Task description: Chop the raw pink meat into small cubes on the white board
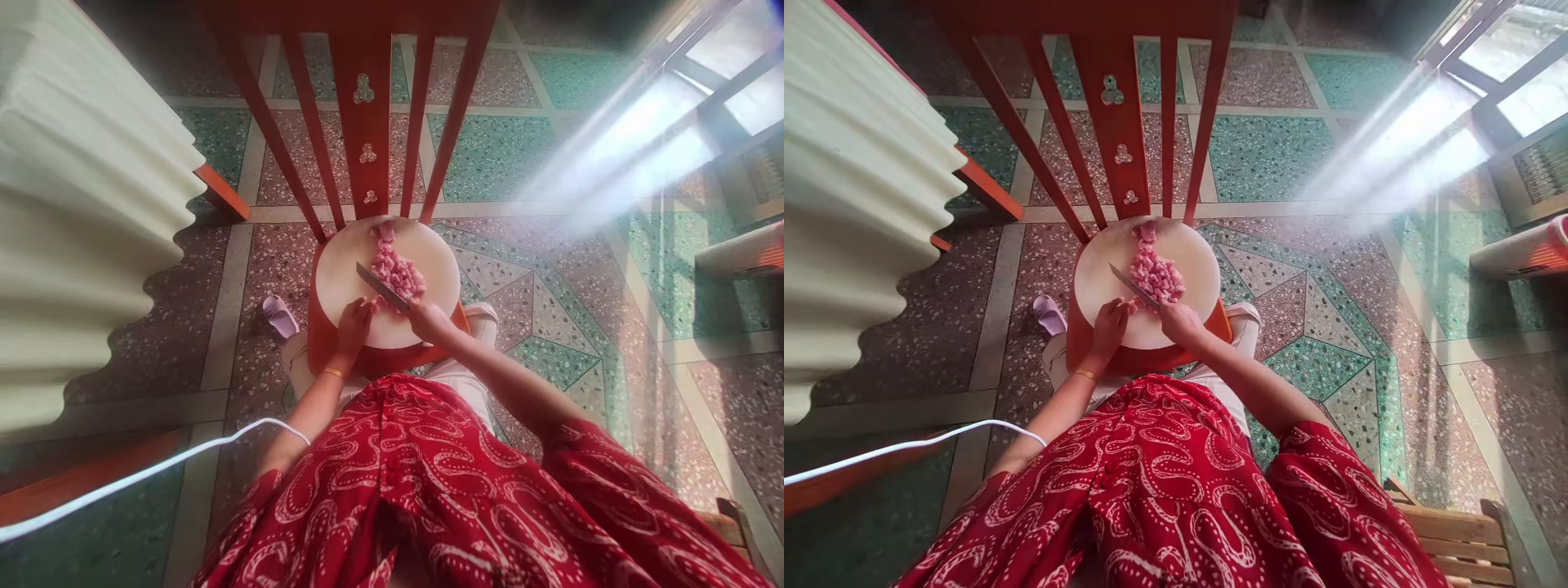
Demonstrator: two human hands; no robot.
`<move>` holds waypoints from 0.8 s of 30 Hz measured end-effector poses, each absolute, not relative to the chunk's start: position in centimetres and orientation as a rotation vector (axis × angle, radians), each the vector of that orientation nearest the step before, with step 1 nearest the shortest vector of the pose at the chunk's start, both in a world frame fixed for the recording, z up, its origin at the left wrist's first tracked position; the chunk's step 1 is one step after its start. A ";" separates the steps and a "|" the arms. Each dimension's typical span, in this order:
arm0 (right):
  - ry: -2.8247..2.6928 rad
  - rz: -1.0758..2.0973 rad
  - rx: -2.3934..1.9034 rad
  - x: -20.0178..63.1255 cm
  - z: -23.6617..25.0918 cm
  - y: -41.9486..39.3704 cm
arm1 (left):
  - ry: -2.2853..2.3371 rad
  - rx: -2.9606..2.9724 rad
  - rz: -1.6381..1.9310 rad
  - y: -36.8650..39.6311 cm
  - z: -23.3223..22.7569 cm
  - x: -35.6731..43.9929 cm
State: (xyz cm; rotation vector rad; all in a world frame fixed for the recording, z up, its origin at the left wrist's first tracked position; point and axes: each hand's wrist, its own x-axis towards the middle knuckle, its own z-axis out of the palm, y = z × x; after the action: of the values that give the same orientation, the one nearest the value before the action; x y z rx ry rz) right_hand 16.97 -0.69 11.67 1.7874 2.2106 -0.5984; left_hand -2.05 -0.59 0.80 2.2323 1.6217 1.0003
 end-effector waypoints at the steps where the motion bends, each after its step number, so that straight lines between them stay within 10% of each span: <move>1: 2.225 -0.605 1.771 16.7 11.8 -0.9 | 1.607 2.228 1.002 -0.7 0.9 -2.1; 24: 2.170 -0.683 1.629 13.6 11.2 0.9 | 1.432 2.362 0.838 0.1 0.5 -2.2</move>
State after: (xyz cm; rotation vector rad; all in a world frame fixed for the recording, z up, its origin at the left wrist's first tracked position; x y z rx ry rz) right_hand 13.59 0.87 11.22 1.6294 2.1703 -0.6826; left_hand -2.22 0.06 0.49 2.3623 1.4315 0.8384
